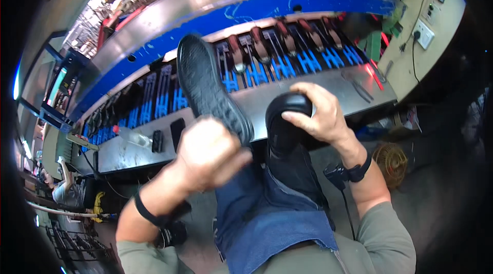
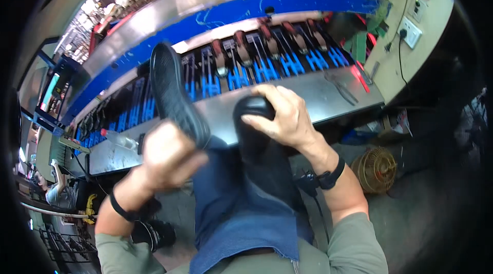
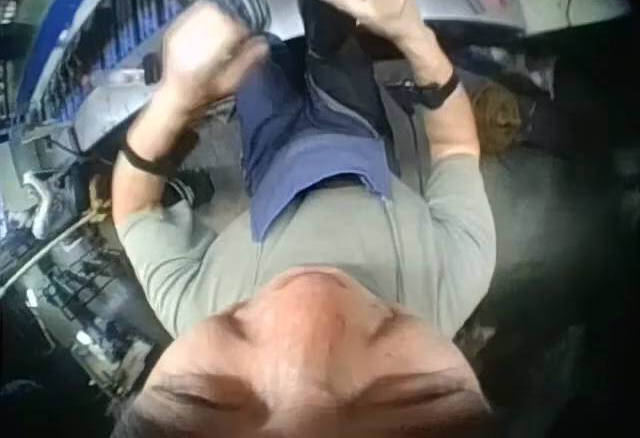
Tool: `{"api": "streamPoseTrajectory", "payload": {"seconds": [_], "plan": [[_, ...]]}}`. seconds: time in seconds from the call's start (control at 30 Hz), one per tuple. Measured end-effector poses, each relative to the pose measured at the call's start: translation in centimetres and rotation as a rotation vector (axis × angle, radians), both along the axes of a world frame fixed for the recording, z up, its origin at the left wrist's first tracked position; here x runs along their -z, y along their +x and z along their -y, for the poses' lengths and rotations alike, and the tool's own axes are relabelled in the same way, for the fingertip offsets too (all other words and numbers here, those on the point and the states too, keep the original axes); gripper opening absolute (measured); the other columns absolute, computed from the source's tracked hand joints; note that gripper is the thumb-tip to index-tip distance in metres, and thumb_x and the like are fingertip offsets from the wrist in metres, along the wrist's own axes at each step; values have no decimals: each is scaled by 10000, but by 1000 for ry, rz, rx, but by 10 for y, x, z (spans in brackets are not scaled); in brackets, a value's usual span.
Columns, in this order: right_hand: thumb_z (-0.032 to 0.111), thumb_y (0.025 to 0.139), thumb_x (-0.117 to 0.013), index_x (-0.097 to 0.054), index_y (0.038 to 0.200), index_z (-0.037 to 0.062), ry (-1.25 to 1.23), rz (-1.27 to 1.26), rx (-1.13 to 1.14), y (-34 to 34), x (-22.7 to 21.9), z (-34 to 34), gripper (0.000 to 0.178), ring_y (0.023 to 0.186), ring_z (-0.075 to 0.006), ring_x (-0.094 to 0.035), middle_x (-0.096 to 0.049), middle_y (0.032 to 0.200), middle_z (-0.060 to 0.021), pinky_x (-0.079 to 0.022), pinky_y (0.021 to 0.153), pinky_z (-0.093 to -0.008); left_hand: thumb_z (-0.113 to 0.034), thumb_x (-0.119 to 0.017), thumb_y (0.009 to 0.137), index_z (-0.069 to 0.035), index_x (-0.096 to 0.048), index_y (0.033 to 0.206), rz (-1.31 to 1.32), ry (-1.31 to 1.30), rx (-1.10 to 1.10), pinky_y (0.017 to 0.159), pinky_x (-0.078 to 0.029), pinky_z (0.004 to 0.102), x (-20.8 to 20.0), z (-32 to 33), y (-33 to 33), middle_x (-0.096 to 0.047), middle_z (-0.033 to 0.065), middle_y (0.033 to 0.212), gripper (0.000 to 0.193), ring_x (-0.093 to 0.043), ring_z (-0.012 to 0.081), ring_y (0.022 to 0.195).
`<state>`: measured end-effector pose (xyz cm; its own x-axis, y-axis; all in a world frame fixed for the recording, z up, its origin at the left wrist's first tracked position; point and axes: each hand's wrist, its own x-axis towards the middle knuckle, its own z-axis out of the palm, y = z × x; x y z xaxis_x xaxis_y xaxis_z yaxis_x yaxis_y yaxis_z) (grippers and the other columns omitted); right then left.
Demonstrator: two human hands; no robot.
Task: Placing shoe lasts into shoe uppers and positioning them on a conveyor.
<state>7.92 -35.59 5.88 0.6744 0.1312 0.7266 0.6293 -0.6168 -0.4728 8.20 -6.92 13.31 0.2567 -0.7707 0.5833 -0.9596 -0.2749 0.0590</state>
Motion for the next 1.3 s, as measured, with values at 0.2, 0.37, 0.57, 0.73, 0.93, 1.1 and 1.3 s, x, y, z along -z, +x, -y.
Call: {"api": "streamPoseTrajectory", "payload": {"seconds": [0.2, 0.37, 0.57, 0.73, 0.93, 1.1, 1.3], "plan": [[196, 897, -767, -651, 1175, -2, 688, -816, -450, -44, 64, -8, 361, 1045, -122, -611, -684, 1109, -49, -507, 916, -299, -167, -755, 843, -42, -640, 744, -764, 149, -246, 652, -529, 434, 234, -29, -153, -623, 134, 740, 197, -648, 311, 700], [299, 1003, -608, -605, 1275, -6, 940, -920, -479, -88, 106, -22, 408, 1048, -138, -616, -673, 1141, -64, -498, 932, -301, -182, -784, 816, 22, -662, 1042, -264, -97, -573, 880, -501, 443, 211, -35, -85, -666, 157, 949, 328, -631, 395, 981], [411, 1064, -465, -458, 1436, -27, 1621, -1271, -580, -160, 164, -42, 575, 1181, -251, -639, -603, 1350, -183, -514, 1044, -387, -179, -747, 879, 60, -632, 1230, -1018, -281, -698, 975, -503, 382, 252, -83, 19, -698, 203, 1148, 441, -655, 324, 1071], [628, 1014, -375, -448, 1464, -25, 1665, -1448, -483, -173, 165, -28, 796, 1181, -414, -639, -602, 1357, -245, -512, 1041, -521, -192, -690, 870, 74, -478, 1420, -1840, -1125, 228, 1104, -467, 454, 151, -94, -37, -548, 281, 1417, 646, -503, 383, 1369], [718, 972, -313, -555, 1343, -30, 1675, -1565, -500, -139, 140, -44, 869, 941, -425, -713, -689, 1133, -257, -591, 871, -541, -657, -242, 1040, 69, -462, 1439, -1811, -1208, 129, 1126, -431, 528, 150, -119, -69, -619, 253, 1315, 858, -509, 427, 1344], [743, 962, -273, -546, 1360, -30, 1609, -1464, -677, -120, 136, -68, 912, 912, -451, -702, -673, 1098, -300, -592, 817, -560, -557, -231, 1080, 31, -589, 1313, -1921, -1529, 134, 1087, -467, 556, 156, -118, -98, -655, 231, 1256, 727, -546, 458, 1290], [635, 993, -429, -428, 1467, -61, 1245, -1533, -777, -103, 122, -83, 842, 1147, -380, -663, -618, 1298, -281, -570, 961, -500, -480, -233, 1099, 66, -554, 1335, -1687, -1189, -9, 1097, -467, 472, 147, -96, -98, -654, 227, 1262, 675, -582, 379, 1259]]}}
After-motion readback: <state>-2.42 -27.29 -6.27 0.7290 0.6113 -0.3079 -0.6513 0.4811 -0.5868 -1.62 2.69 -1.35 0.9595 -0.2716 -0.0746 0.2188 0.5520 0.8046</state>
